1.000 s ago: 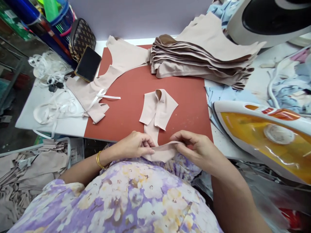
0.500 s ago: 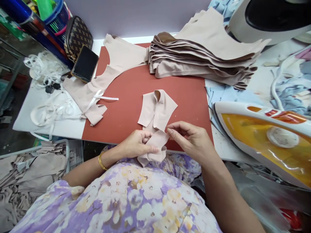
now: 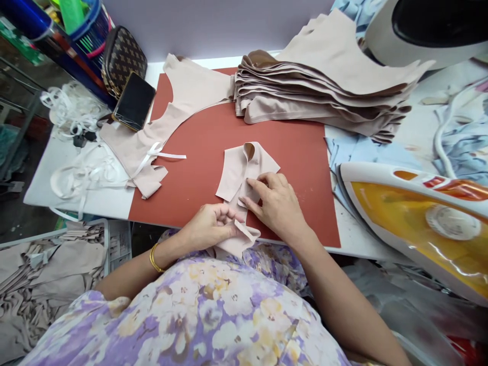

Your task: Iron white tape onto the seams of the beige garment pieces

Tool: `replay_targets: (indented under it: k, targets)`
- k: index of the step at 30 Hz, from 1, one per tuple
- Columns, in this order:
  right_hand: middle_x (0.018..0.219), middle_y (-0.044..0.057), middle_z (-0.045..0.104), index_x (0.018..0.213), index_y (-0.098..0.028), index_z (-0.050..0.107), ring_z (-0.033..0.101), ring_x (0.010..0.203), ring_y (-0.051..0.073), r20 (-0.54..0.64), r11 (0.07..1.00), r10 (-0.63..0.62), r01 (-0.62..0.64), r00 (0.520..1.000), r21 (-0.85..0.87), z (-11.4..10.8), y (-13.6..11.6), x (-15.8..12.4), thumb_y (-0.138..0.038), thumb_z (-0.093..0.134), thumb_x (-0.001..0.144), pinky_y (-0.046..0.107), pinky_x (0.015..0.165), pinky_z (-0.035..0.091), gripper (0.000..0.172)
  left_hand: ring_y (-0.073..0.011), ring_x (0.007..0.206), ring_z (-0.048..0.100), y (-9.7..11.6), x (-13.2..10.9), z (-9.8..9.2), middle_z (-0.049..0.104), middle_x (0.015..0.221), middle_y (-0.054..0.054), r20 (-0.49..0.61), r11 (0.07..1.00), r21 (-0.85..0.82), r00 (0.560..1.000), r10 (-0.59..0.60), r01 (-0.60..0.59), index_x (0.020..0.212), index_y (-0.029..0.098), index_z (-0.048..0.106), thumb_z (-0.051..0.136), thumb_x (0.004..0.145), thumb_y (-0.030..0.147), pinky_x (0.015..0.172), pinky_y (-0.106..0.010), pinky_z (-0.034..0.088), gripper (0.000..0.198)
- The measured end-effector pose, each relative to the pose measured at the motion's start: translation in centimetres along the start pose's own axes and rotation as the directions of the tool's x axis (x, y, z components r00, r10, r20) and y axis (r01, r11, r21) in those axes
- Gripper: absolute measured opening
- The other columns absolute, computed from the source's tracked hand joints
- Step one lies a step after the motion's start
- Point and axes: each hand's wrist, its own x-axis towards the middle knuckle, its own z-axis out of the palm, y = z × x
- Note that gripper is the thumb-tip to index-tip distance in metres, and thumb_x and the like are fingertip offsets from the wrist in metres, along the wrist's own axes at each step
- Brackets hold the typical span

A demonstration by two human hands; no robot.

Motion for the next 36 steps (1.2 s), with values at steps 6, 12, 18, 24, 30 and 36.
replay_targets:
  k: [6,12,18,24,30,36]
  targets:
    - [0.098,0.008,0.067,0.108,-0.019,0.066,0.06,0.093,0.02,-0.182,0.977,-0.003,0.042,0.983,0.21,-1.2,-0.3,-2.0,-0.03,0.062,0.091,0.038,0.08,0.047,0.021,-0.0103,0.062,0.056,-0.1,0.3,0.3,0.066,0.073,-0.003,-0.093,0.99,0.045,0.986,0.139,-0.135,0.084,0.012,0.066,0.067,0.083,0.046,0.056,-0.021,0.043,0.034]
    - [0.094,0.004,0.069,0.109,-0.022,0.063,0.062,0.089,0.016,-0.277,0.939,0.045,0.054,0.96,0.341,-2.8,-0.6,-4.4,-0.018,0.054,0.093,0.033,0.081,0.051,0.018,-0.0103,0.056,0.055,2.9,1.7,1.0,0.064,0.064,-0.001,-0.148,0.947,0.093,0.936,0.319,-0.308,0.085,0.012,0.071,0.066,0.084,0.038,0.053,-0.022,0.043,0.026]
    - [0.089,0.005,0.066,0.104,-0.018,0.066,0.056,0.093,0.02,-0.287,0.993,-0.011,0.045,0.958,0.112,-2.1,0.0,-6.2,-0.015,0.066,0.085,0.038,0.084,0.043,0.019,-0.0098,0.043,0.054,2.5,3.4,1.7,0.058,0.05,0.002,-0.181,0.984,0.155,0.976,0.117,-0.089,0.074,0.014,0.061,0.068,0.079,0.032,0.045,-0.019,0.042,0.019]
    - [0.085,0.003,0.066,0.104,-0.018,0.067,0.054,0.095,0.02,-0.252,0.995,-0.085,0.094,0.964,0.022,-1.4,-0.9,-7.2,-0.015,0.068,0.085,0.038,0.083,0.035,0.019,-0.0091,0.047,0.049,0.2,2.8,1.3,0.051,0.049,0.003,-0.182,0.9,0.435,0.975,0.128,-0.037,0.061,0.017,0.05,0.059,0.082,0.04,0.047,-0.02,0.033,0.033]
    - [0.085,0.003,0.065,0.099,-0.018,0.068,0.055,0.098,0.022,-0.224,0.989,-0.143,0.147,0.964,0.001,-0.5,-1.5,-7.4,-0.019,0.069,0.085,0.041,0.087,0.031,0.014,-0.0086,0.052,0.036,1.0,2.8,1.3,0.04,0.05,0.004,-0.189,0.799,0.601,0.967,0.173,-0.025,0.055,0.017,0.045,0.055,0.084,0.039,0.052,-0.024,0.025,0.038]
    - [0.085,0.002,0.065,0.096,-0.019,0.068,0.057,0.098,0.021,-0.218,0.989,-0.142,0.147,0.965,0.005,-0.2,-1.4,-7.7,-0.019,0.069,0.085,0.041,0.086,0.029,0.011,-0.0093,0.054,0.031,1.7,2.6,1.8,0.035,0.051,0.004,-0.187,0.752,0.66,0.968,0.169,-0.004,0.054,0.016,0.045,0.052,0.087,0.038,0.056,-0.026,0.022,0.041]
